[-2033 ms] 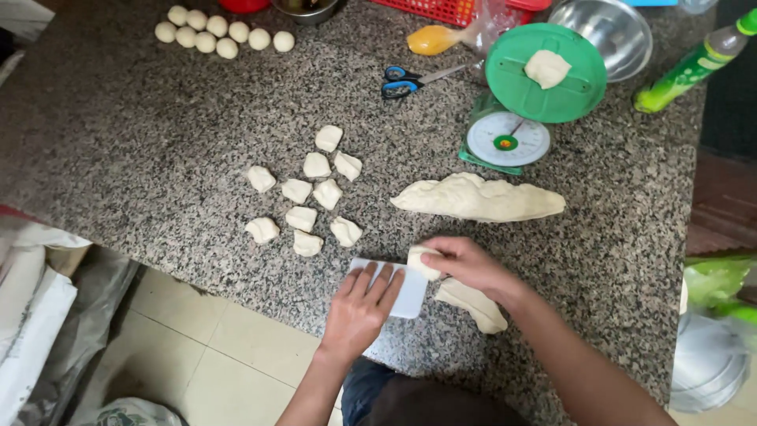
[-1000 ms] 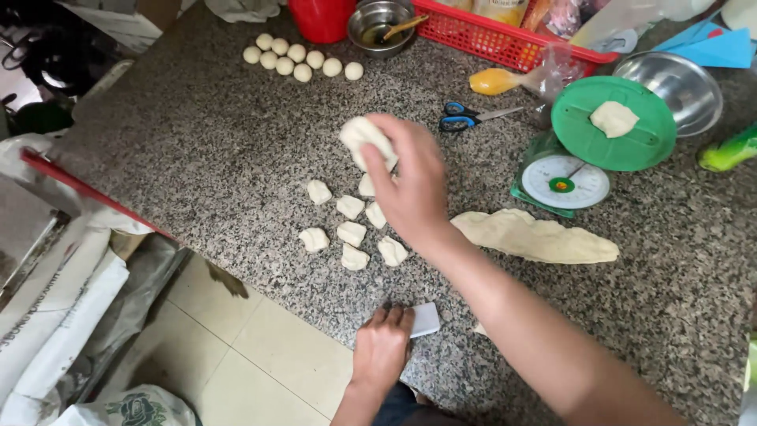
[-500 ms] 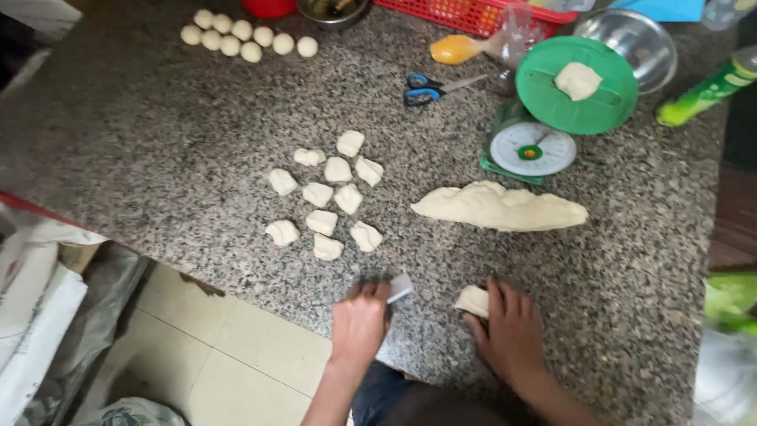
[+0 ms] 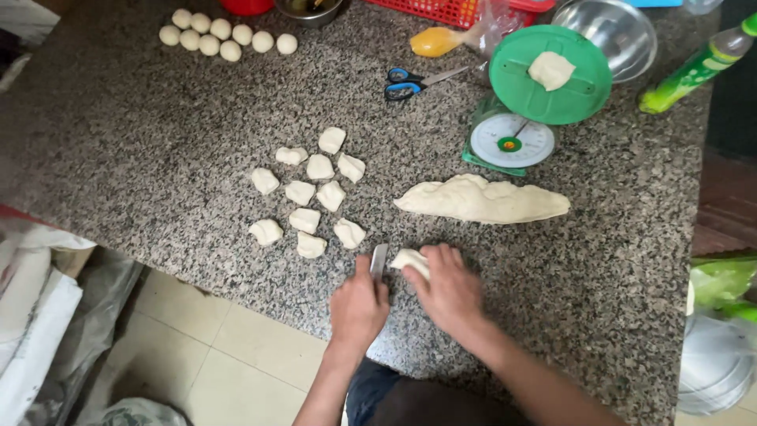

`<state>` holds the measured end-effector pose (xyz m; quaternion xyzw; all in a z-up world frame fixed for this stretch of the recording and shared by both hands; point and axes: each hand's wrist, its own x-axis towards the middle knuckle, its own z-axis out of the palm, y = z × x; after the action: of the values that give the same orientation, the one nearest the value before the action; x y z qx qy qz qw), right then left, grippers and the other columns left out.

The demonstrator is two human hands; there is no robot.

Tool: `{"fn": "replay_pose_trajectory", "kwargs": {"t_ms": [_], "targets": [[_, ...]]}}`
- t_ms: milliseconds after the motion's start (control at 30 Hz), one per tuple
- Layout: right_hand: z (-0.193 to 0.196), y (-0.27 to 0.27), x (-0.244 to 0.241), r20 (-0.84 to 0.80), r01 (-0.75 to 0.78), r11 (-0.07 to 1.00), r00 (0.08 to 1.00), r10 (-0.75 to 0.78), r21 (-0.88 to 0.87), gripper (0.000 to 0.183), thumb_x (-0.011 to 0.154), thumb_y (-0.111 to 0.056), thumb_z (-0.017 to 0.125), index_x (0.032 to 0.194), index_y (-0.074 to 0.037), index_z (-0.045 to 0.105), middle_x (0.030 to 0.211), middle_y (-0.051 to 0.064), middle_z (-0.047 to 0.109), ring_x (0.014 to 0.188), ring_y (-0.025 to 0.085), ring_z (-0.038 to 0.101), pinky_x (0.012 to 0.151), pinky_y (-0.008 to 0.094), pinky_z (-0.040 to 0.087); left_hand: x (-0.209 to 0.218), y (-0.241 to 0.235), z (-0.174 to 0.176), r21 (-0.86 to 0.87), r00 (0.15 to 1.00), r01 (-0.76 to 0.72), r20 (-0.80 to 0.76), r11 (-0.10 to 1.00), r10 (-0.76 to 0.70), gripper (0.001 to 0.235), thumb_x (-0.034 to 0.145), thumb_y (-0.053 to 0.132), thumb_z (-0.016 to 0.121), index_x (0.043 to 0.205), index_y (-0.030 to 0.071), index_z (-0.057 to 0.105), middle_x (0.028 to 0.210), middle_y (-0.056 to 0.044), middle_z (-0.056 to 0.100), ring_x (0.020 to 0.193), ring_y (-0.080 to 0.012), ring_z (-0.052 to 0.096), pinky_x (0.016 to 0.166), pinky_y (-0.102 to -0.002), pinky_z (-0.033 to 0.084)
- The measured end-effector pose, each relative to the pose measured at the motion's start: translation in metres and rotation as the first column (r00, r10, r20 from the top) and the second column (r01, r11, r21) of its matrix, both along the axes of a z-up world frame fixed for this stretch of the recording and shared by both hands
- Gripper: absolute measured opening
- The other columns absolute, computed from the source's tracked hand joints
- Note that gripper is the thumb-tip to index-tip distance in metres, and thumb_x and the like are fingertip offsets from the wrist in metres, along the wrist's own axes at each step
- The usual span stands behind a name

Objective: The person cuts a long strip of dough into smaller pieces using a plastic scraper on a granite countertop. They repeatedly place the cut pieces onto a green kitchen scale to weigh them before setting them aside.

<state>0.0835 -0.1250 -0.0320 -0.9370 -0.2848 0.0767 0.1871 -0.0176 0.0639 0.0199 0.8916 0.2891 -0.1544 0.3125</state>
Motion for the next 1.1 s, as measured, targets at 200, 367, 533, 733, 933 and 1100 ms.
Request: {"fn": "replay_pose_trajectory", "kwargs": {"t_ms": [200,367,533,733,933,1100], "targets": [[-0.041,-0.015,0.002,0.013,-0.117,0.993,0.993,0.117,-0.036,0.083,0.106,-0.059,0.083,0.172,-0.014,0.060,0.152,0.014,0.061,0.135,0.043,0.063,0.098,0.059,0.056,0.020,-0.027,0.005,0.044,0.986,0.140,-0.102,0.989,-0.135,0.044,0.115,0.028,0.061,0.156,0.013,0.053,0.126,-0.027,0.089,0.119,-0.0590,0.088,0.104,-0.073,0.068],[-0.036,-0.043,0.017,-0.078,-0.168,0.950,0.978,0.195,0.261,0.055,0.110,-0.036,0.085,0.160,-0.016,0.076,0.130,0.010,0.076,0.122,0.041,0.076,0.101,0.052,0.063,0.034,-0.017,-0.015,0.067,0.974,0.223,-0.042,0.972,-0.221,0.046,0.111,0.024,0.064,0.156,0.020,0.055,0.129,-0.023,0.088,0.117,-0.0577,0.088,0.103,-0.072,0.069],[-0.031,-0.038,0.018,-0.131,-0.121,0.929,0.975,0.177,0.350,0.038,0.105,-0.030,0.093,0.139,-0.018,0.086,0.125,0.010,0.083,0.122,0.042,0.081,0.106,0.053,0.067,0.019,-0.033,0.011,0.224,0.973,0.161,0.129,0.961,-0.193,0.040,0.111,0.012,0.065,0.151,0.014,0.067,0.121,-0.024,0.090,0.103,-0.0517,0.092,0.087,-0.067,0.075],[-0.028,-0.029,0.015,-0.146,-0.134,0.968,0.975,0.168,0.214,0.043,0.108,-0.014,0.077,0.150,-0.004,0.078,0.160,0.013,0.077,0.138,0.035,0.072,0.114,0.054,0.063,-0.001,-0.079,-0.022,0.430,0.907,0.187,0.268,0.883,-0.323,0.047,0.099,0.006,0.077,0.142,0.018,0.063,0.094,-0.010,0.077,0.064,-0.0390,0.083,0.047,-0.057,0.064],[-0.023,-0.023,0.010,-0.010,-0.146,0.961,0.988,0.152,0.234,0.031,0.104,-0.019,0.077,0.132,-0.009,0.081,0.141,0.011,0.084,0.120,0.041,0.073,0.098,0.058,0.060,0.026,-0.071,-0.022,0.161,0.964,0.223,0.113,0.961,-0.243,0.046,0.114,0.018,0.064,0.159,0.014,0.057,0.107,-0.020,0.087,0.082,-0.0573,0.086,0.068,-0.076,0.065],[-0.039,-0.022,0.012,0.110,-0.208,0.952,0.976,0.188,0.225,0.060,0.089,-0.006,0.069,0.148,0.005,0.074,0.128,0.020,0.074,0.118,0.043,0.066,0.107,0.054,0.059,0.074,-0.067,-0.014,0.359,0.895,0.267,0.251,0.894,-0.369,0.038,0.112,0.008,0.074,0.149,0.008,0.067,0.080,-0.011,0.082,0.071,-0.0393,0.083,0.049,-0.057,0.069]]}}
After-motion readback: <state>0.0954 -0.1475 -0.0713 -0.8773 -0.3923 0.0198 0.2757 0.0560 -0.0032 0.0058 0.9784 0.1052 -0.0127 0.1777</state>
